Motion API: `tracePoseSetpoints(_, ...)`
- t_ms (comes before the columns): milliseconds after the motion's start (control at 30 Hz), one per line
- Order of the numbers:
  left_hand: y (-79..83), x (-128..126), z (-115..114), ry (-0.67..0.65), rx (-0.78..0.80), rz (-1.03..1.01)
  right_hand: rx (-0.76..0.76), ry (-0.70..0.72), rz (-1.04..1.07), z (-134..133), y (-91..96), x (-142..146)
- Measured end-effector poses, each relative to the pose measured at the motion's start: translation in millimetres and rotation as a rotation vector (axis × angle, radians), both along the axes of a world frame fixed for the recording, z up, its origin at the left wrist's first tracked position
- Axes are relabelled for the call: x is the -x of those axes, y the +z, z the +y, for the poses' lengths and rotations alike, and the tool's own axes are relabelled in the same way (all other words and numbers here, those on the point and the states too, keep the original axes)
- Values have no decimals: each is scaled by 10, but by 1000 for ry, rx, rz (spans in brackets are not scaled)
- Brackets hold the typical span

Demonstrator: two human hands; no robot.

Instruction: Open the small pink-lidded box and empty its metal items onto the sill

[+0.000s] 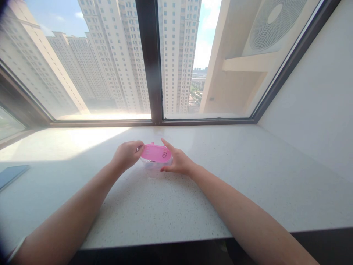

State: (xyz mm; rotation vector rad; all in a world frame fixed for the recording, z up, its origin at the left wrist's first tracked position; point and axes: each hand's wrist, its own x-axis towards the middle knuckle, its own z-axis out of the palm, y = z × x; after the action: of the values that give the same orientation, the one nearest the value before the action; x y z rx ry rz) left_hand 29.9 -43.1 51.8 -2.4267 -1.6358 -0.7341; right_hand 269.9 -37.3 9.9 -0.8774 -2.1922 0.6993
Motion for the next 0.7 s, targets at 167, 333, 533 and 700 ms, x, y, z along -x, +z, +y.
tracePoseSetpoints(167, 19, 98, 49, 35, 87, -256, 60, 2, 13, 9, -15, -7)
tracePoseSetpoints(333, 60, 423, 200, 242, 176, -392, 103, -32, 13, 24, -33, -46)
tracePoseSetpoints(533, -38, 962, 394, 526, 159, -460, 92, -61, 5, 28, -10, -89)
tracePoseSetpoints(700, -23, 1116, 387, 641, 117, -592, 82, -65, -1, 36, -11, -110)
